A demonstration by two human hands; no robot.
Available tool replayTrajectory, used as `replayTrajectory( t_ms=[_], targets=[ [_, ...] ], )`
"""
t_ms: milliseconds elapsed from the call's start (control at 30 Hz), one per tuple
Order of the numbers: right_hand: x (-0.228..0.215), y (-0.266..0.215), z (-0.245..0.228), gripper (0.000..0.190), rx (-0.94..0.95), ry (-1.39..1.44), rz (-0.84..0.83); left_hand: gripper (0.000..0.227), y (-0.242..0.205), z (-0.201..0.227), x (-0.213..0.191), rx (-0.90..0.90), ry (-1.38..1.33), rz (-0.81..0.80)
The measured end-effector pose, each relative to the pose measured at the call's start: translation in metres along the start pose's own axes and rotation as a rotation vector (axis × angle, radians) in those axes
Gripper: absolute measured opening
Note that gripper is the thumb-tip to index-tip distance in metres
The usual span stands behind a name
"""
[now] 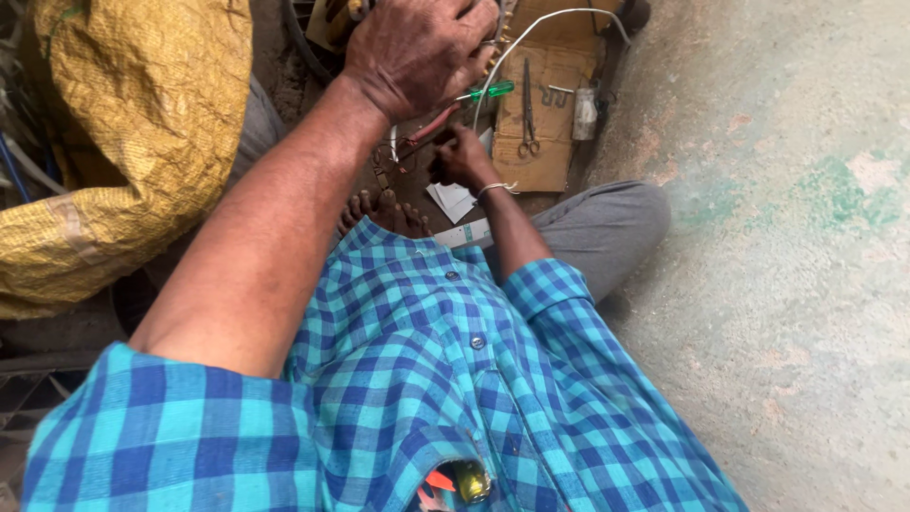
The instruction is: The person sits on the floor and works on an electrical motor stator. They use pliers to strip wire insulation, cut wires, and manipulate the copper windings. The person also uses a screwdriver to adjust components within the stator.
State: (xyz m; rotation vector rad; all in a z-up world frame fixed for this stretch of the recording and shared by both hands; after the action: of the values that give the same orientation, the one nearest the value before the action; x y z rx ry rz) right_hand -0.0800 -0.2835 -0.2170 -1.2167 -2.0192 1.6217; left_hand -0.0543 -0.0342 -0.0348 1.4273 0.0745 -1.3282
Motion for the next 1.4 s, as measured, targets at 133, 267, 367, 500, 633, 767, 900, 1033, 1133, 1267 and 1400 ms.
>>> replayTrajectory(
  t_ms=[133,267,367,500,633,767,900,1033,1133,1267,1400],
  targets=[
    [0.021,0.013,0.019,0.030,-0.087,-0.089,-0.185,0.028,0.001,0.001,-0.002,-0.017,0.007,0.004],
    [0.020,0.015,0.025,0.035,-0.101,-0.287,-0.066,0.031,0.001,0.000,-0.002,-0.016,0.015,0.004],
    [0.016,0.011,0.021,0.034,-0.099,-0.249,-0.043,0.035,0.002,0.000,-0.001,-0.017,-0.004,0.032],
    [0.018,-0.006,0.007,0.033,-0.150,-0.295,0.010,0.049,0.002,0.000,-0.003,-0.008,-0.007,0.041],
    [0.018,-0.028,-0.015,0.030,-0.073,-0.313,0.004,0.037,0.003,0.000,-0.002,-0.001,-0.004,-0.005],
    [0.017,-0.040,-0.030,0.030,-0.135,-0.326,0.053,0.026,0.003,0.000,-0.001,0.033,0.001,-0.061],
    [0.013,-0.022,-0.020,0.026,-0.100,-0.229,0.054,0.027,0.003,-0.002,-0.001,0.056,0.024,-0.059],
    [-0.014,0.021,-0.018,0.019,-0.107,0.171,0.036,0.034,0.008,-0.003,-0.002,0.065,0.057,-0.124],
    [-0.061,0.037,-0.049,0.019,-0.254,0.170,0.223,0.034,0.016,0.000,-0.016,0.068,0.019,-0.138],
    [-0.111,0.038,-0.109,0.021,-0.488,0.354,0.356,0.033,0.025,-0.001,-0.021,0.049,-0.012,-0.163],
    [-0.131,0.033,-0.175,0.029,-0.694,0.138,0.532,0.032,0.022,0.000,-0.022,0.029,-0.041,-0.162]
  ],
)
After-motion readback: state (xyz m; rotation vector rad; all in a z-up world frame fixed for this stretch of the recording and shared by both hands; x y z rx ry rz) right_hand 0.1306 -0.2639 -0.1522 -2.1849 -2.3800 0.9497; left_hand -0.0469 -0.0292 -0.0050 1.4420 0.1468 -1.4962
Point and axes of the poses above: each hand's wrist, its own y-axis towards the middle knuckle, its own x-axis out of the palm, z = x × y, the point moved 2 cm from there along y, towards the middle knuckle, and after that the axes turned 15 degrees about x, right-handed, at the moved point
